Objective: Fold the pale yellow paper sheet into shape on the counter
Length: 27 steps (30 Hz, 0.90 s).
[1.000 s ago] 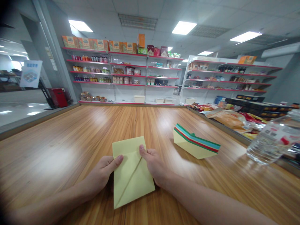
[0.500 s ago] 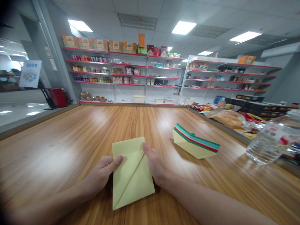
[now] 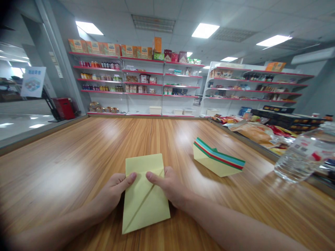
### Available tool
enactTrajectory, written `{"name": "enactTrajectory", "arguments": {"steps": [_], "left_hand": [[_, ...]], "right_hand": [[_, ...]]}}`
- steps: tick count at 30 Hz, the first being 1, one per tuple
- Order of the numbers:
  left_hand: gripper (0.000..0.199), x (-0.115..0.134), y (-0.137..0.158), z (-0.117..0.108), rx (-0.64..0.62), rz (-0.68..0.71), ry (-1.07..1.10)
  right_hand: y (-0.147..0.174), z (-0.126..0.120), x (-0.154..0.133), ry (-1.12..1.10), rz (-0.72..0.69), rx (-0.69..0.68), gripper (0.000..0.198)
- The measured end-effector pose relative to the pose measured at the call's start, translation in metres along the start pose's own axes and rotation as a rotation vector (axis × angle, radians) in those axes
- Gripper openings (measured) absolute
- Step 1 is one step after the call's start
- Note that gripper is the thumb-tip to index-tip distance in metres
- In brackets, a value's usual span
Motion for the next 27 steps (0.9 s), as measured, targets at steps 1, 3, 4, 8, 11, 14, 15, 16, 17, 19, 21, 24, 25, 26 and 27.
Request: {"name": "enactTrajectory", "arguments": {"steps": [1, 3, 4, 8, 11, 14, 15, 16, 17, 19, 21, 24, 25, 26, 27], "left_hand": [[0.048, 0.0, 0.0, 0.0, 0.008, -0.002, -0.002], [0.049, 0.0, 0.0, -0.001, 0.023, -0.004, -0.002], [0.05, 0.0, 0.0, -0.001, 0.028, -0.006, 0.003], [0.051, 0.0, -0.001, -0.001, 0.045, -0.025, 0.033], [0.053, 0.002, -0.001, -0.001, 0.066, -0.032, 0.034], [0.055, 0.004, 0.001, 0.0, 0.066, -0.044, 0.019], [0.055, 0.005, 0.001, 0.001, 0.061, -0.048, 0.015], [0.056, 0.005, 0.002, 0.001, 0.054, -0.051, 0.013], [0.056, 0.005, 0.002, 0.001, 0.047, -0.054, 0.014], [0.056, 0.005, 0.002, 0.001, 0.038, -0.057, 0.024], [0.055, 0.006, 0.002, 0.002, 0.027, -0.055, 0.056], [0.045, 0.008, 0.001, 0.004, -0.022, -0.01, 0.125], [0.041, 0.009, 0.0, 0.004, -0.032, 0.016, 0.124], [0.038, 0.01, 0.0, 0.004, -0.026, 0.041, 0.106], [0.037, 0.011, -0.001, 0.002, -0.003, 0.062, 0.079]], "right_hand": [[0.001, 0.001, -0.001, 0.01, -0.013, -0.027, 0.041], [0.002, 0.003, -0.003, 0.022, -0.024, -0.065, 0.042], [0.002, 0.003, -0.004, 0.027, -0.023, -0.086, 0.043], [0.002, 0.005, -0.007, 0.052, -0.015, -0.15, 0.048], [0.002, 0.005, -0.008, 0.052, -0.015, -0.167, 0.048], [0.002, 0.006, -0.009, 0.029, -0.013, -0.182, 0.046], [0.002, 0.006, -0.009, 0.017, -0.01, -0.186, 0.046], [0.002, 0.006, -0.009, 0.007, -0.004, -0.188, 0.046], [0.002, 0.005, -0.008, -0.002, 0.005, -0.188, 0.046], [0.002, 0.005, -0.007, -0.014, 0.017, -0.177, 0.046], [0.001, 0.006, -0.005, -0.026, 0.016, -0.15, 0.045], [-0.002, 0.006, -0.004, -0.067, -0.055, -0.025, 0.041], [-0.003, 0.006, -0.003, -0.083, -0.084, 0.029, 0.04], [-0.004, 0.006, -0.003, -0.095, -0.112, 0.077, 0.039], [-0.006, 0.005, -0.004, -0.097, -0.131, 0.112, 0.039]]}}
Point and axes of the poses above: each hand's wrist, its own y-axis away from the middle knuckle, its own z-axis out of the palm, x = y × z, the point moved 2 cm from there along -y, towards the middle knuckle, and after that the axes turned 1 degree about -x, right-handed, at the moved point
